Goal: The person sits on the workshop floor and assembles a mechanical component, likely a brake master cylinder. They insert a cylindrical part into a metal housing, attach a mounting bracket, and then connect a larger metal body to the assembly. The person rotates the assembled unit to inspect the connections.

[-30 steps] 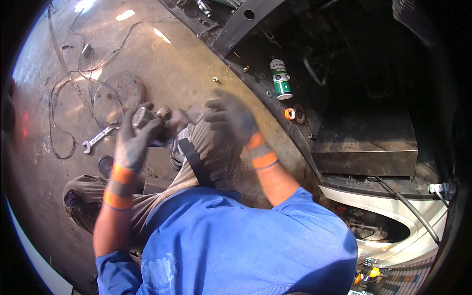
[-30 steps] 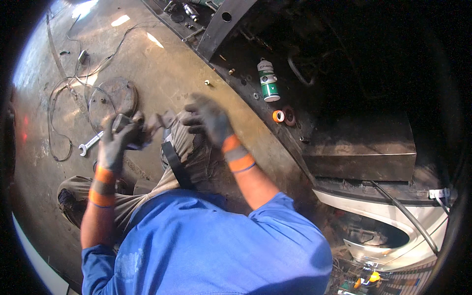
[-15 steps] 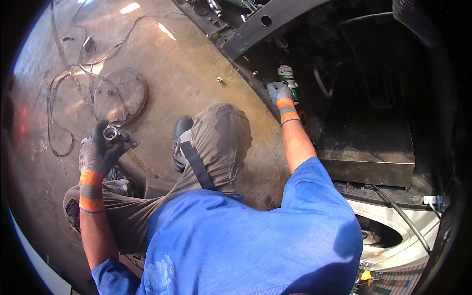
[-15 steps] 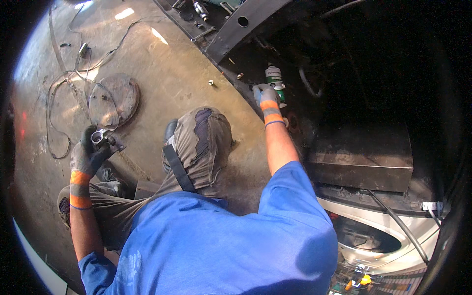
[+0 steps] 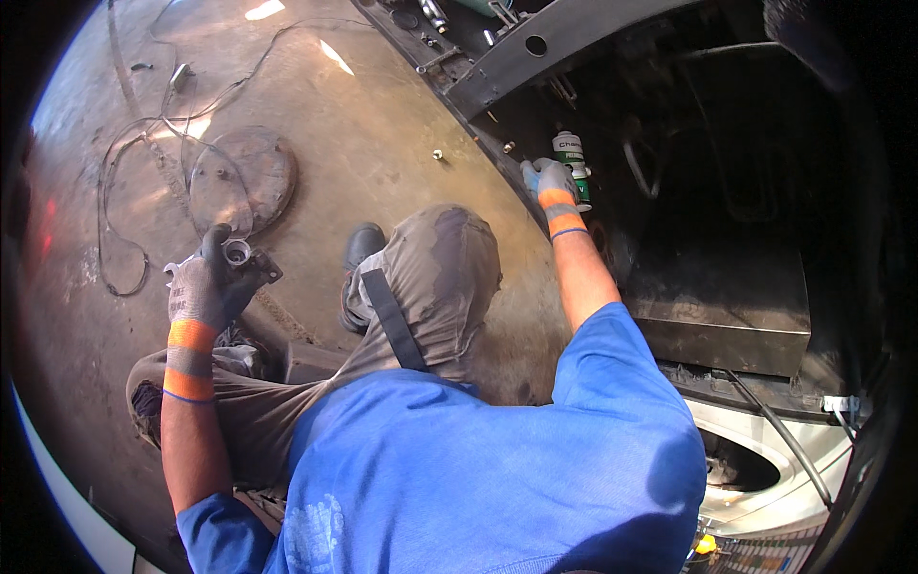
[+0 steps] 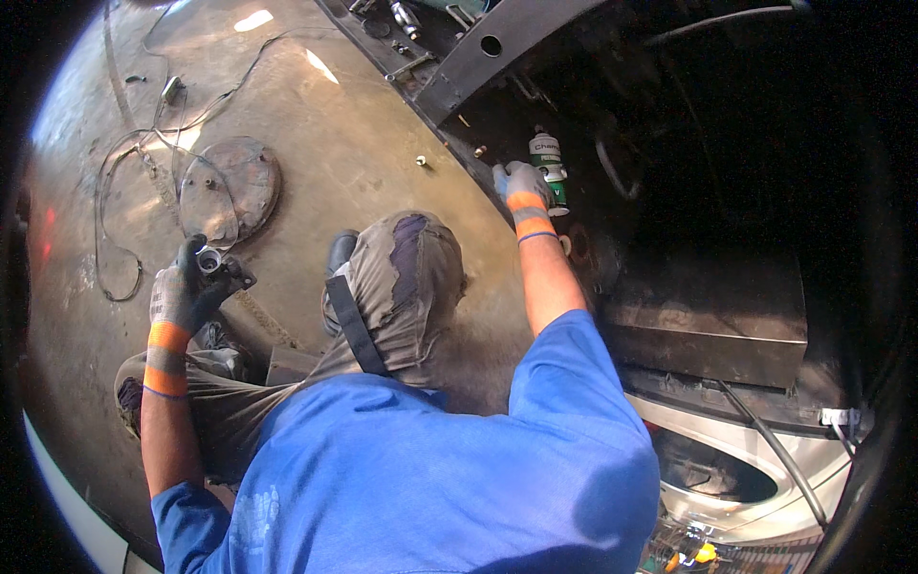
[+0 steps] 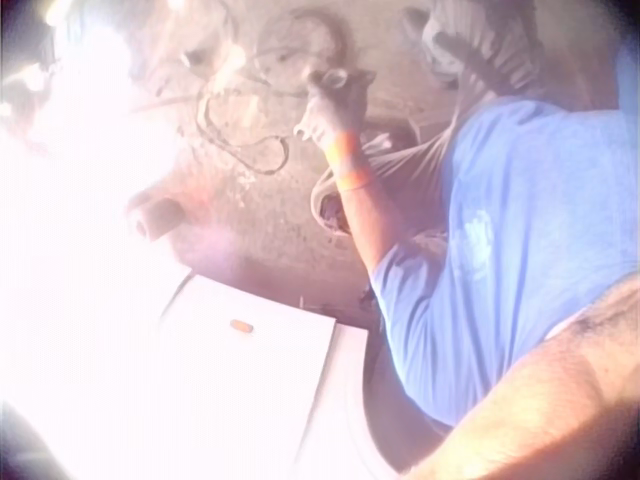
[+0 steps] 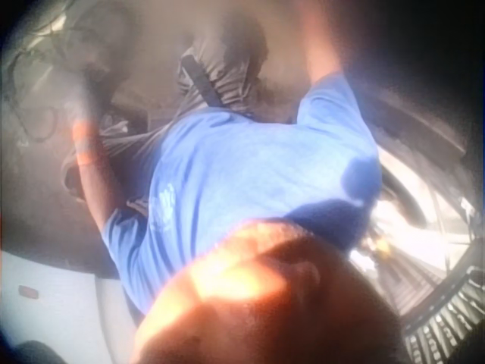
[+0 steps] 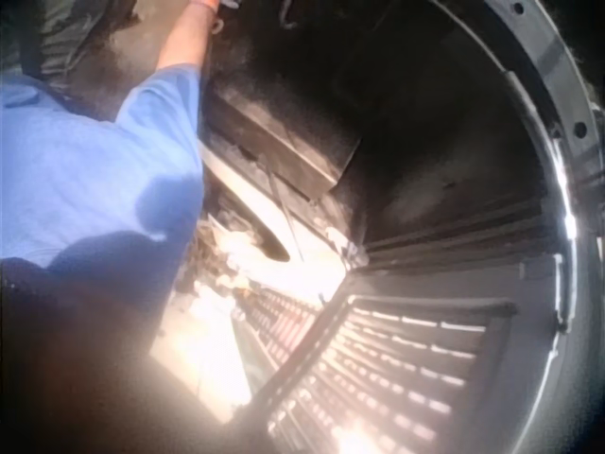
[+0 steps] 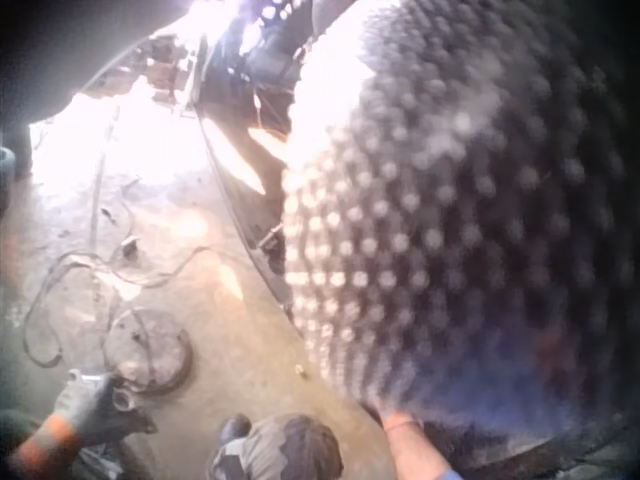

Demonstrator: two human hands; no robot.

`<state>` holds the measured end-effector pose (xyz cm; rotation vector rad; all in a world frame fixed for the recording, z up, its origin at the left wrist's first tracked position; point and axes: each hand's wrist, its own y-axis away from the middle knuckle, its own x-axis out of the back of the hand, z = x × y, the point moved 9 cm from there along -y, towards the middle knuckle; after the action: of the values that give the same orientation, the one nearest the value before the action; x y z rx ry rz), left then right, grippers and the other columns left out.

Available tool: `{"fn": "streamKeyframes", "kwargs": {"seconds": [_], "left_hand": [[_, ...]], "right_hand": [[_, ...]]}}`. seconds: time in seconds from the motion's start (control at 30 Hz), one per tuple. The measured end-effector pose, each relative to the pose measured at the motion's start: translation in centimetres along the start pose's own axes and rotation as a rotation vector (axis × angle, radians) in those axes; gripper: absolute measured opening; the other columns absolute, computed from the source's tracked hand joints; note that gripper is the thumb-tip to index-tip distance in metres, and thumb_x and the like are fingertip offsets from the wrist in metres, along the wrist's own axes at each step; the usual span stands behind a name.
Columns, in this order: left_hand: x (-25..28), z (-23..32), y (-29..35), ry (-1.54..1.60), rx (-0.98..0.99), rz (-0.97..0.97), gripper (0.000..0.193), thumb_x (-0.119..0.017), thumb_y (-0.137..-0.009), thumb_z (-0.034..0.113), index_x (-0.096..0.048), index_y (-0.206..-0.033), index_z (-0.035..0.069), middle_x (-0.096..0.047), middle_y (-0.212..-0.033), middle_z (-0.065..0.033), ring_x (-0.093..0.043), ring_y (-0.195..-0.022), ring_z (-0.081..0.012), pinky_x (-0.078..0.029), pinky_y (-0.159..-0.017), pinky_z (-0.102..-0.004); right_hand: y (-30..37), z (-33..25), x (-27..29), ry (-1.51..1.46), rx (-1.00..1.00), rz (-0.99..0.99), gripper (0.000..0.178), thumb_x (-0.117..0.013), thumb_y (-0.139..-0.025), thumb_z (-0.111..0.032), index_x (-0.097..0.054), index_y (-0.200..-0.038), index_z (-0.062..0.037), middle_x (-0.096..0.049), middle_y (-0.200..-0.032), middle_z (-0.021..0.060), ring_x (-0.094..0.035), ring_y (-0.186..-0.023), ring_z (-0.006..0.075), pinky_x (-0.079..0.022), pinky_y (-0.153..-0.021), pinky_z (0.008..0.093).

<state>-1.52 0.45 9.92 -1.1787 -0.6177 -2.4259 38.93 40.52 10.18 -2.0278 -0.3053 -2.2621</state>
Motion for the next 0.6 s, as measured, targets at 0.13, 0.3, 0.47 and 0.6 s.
{"fn": "streamKeyframes", "kwargs": {"seconds": [0.13,0.3,0.47,0.6], "left_hand": [[-0.3,-0.8,0.1,-0.024,-0.043,0.025,0.071,-0.078,-0.071,0.034,-0.048,-0.131,0.008,-0.069,-0.1,-0.0212,-0.067,-0.094,-0.0398,-0.052,-0.078,-0.0462],[-0.1,-0.8,0.5,-0.036,-0.024,0.027,0.076,-0.081,-0.069,0.039,-0.049,-0.13,0.007,-0.069,-0.102,-0.0205,-0.067,-0.094,-0.0392,-0.052,-0.079,-0.0453],[-1.1,-0.5,0.3,-0.002,-0.072,-0.003,0.068,-0.078,-0.072,0.04,-0.05,-0.125,0.007,-0.069,-0.098,-0.0198,-0.067,-0.092,-0.0381,-0.052,-0.078,-0.0451],[-1.6,0.1,0.2,-0.017,-0.042,-0.06,0.072,-0.08,-0.072,0.041,-0.05,-0.128,0.008,-0.07,-0.099,-0.0192,-0.068,-0.092,-0.0367,-0.052,-0.077,-0.0426]], "right_hand": [[0.0,1.2,1.2,-0.069,0.029,0.188,0.037,-0.054,-0.09,-0.04,-0.07,-0.093,-0.0071,-0.07,-0.087,0.0186,-0.068,-0.081,0.0361,-0.053,-0.069,0.0436],[7.0,-0.6,2.3,-1.553,-0.255,-0.083,0.018,-0.064,-0.093,-0.029,-0.063,-0.091,-0.0118,-0.053,-0.065,-0.0028,-0.049,-0.057,0.0053,-0.032,-0.045,0.0171],[13.0,-5.2,5.3,-1.695,-0.141,-0.192,0.024,-0.065,-0.092,-0.031,-0.064,-0.1,-0.0086,-0.061,-0.073,0.0,-0.055,-0.058,0.0092,-0.039,-0.049,0.021],[16.9,-9.6,5.4,-1.801,-0.132,-0.24,0.023,-0.064,-0.093,-0.031,-0.066,-0.094,-0.0078,-0.061,-0.07,-0.0006,-0.056,-0.059,0.0091,-0.042,-0.053,0.0207]]}}
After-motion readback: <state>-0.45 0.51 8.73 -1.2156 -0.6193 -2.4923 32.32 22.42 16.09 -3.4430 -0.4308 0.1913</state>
